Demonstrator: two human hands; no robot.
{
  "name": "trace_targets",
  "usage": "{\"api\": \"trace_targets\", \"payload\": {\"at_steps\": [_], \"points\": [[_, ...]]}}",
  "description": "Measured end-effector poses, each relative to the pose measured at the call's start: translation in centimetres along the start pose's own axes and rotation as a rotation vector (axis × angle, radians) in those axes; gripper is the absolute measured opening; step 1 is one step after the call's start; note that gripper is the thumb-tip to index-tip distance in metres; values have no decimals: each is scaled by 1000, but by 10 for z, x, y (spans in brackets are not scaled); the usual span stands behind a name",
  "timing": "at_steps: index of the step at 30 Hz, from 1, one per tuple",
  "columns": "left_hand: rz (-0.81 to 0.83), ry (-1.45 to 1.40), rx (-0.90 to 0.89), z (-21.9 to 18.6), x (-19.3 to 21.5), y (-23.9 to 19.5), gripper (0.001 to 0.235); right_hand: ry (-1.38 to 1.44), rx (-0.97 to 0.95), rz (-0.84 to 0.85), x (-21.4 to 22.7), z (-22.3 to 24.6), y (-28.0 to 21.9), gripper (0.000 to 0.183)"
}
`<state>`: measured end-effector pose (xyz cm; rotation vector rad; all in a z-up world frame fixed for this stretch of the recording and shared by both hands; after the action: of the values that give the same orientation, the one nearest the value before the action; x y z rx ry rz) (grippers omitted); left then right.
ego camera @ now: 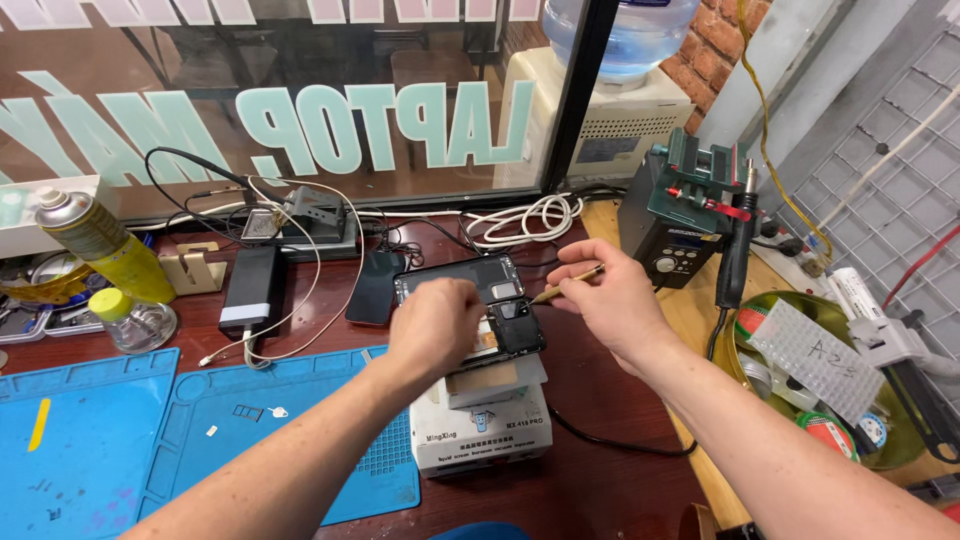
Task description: The person uses a metal prying tool to open the back cover of a smartphone, then uses a screwdriver to remove screws from the internal frame. They use tweezers to handle small components and connectors inside the device, working on the motherboard area.
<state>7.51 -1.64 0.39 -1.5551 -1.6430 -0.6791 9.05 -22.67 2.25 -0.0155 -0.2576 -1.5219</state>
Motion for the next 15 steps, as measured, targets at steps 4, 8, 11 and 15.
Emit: {"api": "trace_targets", "payload": {"at_steps": [4, 8, 11, 15], "points": [[-50, 13, 53, 7, 13, 38, 17, -236, 145, -9, -1, -5, 11, 25], [-4, 73, 63, 9, 5, 55, 18, -298, 181, -2, -11, -15, 16, 23], [35, 98, 74, 7, 1, 58, 19, -303, 177, 13, -15, -19, 18, 23], [6, 56, 80, 3, 10, 48, 25, -327, 165, 38, -17, -20, 22, 23]]}}
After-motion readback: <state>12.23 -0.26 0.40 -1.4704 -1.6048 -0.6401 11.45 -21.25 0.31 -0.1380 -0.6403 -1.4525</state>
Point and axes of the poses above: each hand's wrist, its own y-axis towards the middle knuckle, its own x-axis out of the back of the hand, z = x × y, the point moved 6 cm from there along y, towards the middle knuckle, and after that the axes turned 12 degrees about x, right-handed, at the moved point
